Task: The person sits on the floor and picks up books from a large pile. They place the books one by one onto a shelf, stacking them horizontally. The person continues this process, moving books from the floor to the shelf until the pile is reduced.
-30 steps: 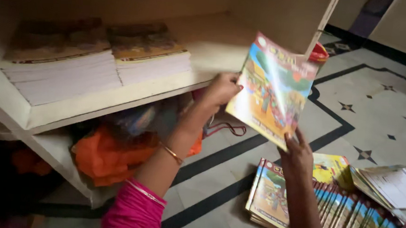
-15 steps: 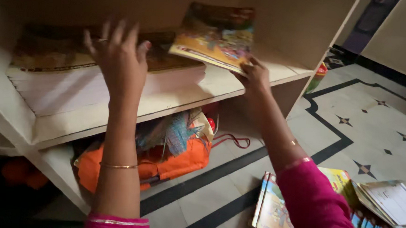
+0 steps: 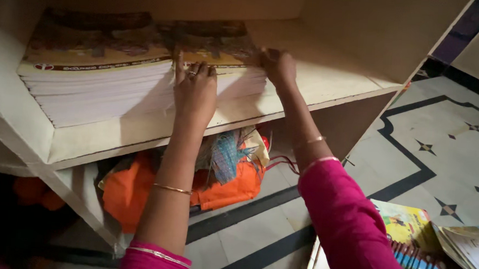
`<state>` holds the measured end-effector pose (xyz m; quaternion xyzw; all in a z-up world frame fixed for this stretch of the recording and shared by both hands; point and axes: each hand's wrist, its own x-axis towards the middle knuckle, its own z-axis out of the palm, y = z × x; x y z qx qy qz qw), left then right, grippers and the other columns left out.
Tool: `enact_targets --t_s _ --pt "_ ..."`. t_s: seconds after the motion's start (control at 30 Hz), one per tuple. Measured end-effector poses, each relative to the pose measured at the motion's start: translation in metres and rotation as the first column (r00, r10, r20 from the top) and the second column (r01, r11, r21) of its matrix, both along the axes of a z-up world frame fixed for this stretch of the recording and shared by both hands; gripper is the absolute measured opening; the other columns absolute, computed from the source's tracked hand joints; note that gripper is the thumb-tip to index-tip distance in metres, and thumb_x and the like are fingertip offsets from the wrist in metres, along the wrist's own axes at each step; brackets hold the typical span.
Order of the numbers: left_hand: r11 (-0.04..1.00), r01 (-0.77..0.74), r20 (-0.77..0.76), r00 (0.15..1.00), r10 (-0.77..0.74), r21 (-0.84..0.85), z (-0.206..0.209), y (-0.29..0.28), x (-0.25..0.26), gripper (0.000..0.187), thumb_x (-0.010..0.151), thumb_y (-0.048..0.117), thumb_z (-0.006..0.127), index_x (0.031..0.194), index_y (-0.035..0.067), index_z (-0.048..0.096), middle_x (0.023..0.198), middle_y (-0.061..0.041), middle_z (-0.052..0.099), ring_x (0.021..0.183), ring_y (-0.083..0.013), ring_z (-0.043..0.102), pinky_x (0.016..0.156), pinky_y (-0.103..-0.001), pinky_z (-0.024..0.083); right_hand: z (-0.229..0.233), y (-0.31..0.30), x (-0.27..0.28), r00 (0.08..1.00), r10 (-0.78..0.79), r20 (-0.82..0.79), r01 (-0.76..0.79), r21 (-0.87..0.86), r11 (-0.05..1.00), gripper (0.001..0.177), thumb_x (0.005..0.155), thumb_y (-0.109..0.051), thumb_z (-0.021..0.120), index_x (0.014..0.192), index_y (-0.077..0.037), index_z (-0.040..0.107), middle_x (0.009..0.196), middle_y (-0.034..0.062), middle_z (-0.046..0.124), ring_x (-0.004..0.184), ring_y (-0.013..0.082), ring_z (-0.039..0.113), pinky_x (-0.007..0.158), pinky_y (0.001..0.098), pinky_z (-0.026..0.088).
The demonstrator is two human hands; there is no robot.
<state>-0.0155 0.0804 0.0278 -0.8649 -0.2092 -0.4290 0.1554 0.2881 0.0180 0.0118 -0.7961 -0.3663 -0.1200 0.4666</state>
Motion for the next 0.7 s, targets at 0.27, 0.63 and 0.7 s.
enact_targets --t_s 0.27,0.63,0.7 --pt "0.988 0.132 0.217 0.965 -0.147 0.082 -0.005 -0.002 0.001 0.038 0.087 0.019 0.072 0.119 -0.001 0.073 0.129 -0.020 0.071 0.122 -0.0341 0.064 0.113 -0.046 0.036 -0.002 -0.073 -0.067 0.813 0.510 -0.280 -0.376 0.416 0.828 0.053 0.101 -0.047 0.053 0.139 -0.012 0.064 0.133 0.0058 0.068 0.118 0.0188 0.060 0.087 0.0322 0.048" --pt "0.992 0.121 0.172 0.979 -0.114 -0.033 0.000 -0.008 -0.001 0.018 0.089 0.014 0.074 0.103 0.005 0.079 0.105 -0.014 0.075 0.097 -0.0350 0.069 0.088 -0.046 0.053 -0.001 -0.069 -0.070 0.834 0.527 -0.165 -0.436 0.389 0.812 0.051 0.102 -0.040 0.061 0.135 0.000 0.066 0.121 0.0106 0.075 0.113 0.0215 0.069 0.096 0.0319 0.054" --pt "0.990 0.117 0.166 0.981 -0.103 -0.074 0.003 -0.010 -0.004 0.014 0.090 0.015 0.075 0.098 0.005 0.080 0.101 -0.014 0.075 0.096 -0.0349 0.070 0.088 -0.047 0.053 -0.002 -0.068 -0.071 0.833 0.514 -0.204 -0.410 0.395 0.822 0.052 0.102 -0.041 0.062 0.133 0.000 0.066 0.117 0.0108 0.076 0.111 0.0206 0.071 0.094 0.0321 0.055"
